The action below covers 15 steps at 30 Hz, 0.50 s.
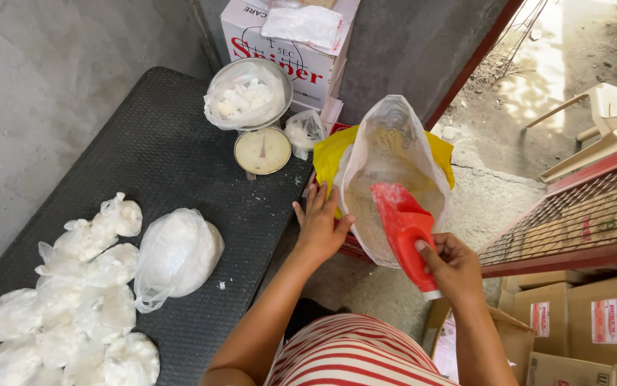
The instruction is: Scooping powdered and granular products into small plastic bags, weighing them on a scale, and tying the bags.
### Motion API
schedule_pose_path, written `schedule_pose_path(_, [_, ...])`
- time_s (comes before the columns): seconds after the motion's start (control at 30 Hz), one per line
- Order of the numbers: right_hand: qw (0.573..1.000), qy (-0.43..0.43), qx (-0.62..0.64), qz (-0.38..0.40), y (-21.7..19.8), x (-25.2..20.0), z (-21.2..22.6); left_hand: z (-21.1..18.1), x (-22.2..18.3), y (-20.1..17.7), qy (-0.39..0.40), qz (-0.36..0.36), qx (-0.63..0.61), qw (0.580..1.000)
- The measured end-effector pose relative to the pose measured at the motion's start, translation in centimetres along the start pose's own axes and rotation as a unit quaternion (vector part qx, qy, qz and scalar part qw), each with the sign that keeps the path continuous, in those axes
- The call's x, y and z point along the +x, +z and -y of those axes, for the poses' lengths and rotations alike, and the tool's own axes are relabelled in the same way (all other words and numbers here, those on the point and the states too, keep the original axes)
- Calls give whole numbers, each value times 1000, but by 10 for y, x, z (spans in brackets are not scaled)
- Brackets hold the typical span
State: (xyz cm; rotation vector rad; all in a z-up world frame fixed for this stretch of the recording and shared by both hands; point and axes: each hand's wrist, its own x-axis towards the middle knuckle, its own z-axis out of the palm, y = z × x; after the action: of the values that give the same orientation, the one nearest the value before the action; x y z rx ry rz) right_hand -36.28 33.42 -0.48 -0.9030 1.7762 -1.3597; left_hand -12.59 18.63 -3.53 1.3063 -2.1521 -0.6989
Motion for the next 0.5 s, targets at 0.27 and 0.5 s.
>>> schedule_pose_path(0.27, [998, 14, 3, 68, 28, 68, -31, 0, -13, -21, -34, -15, -6, 999])
schedule_pose_path(0.5, [956, -219, -195, -7, 68, 104, 27, 43, -14, -52, -80, -80, 29, 993])
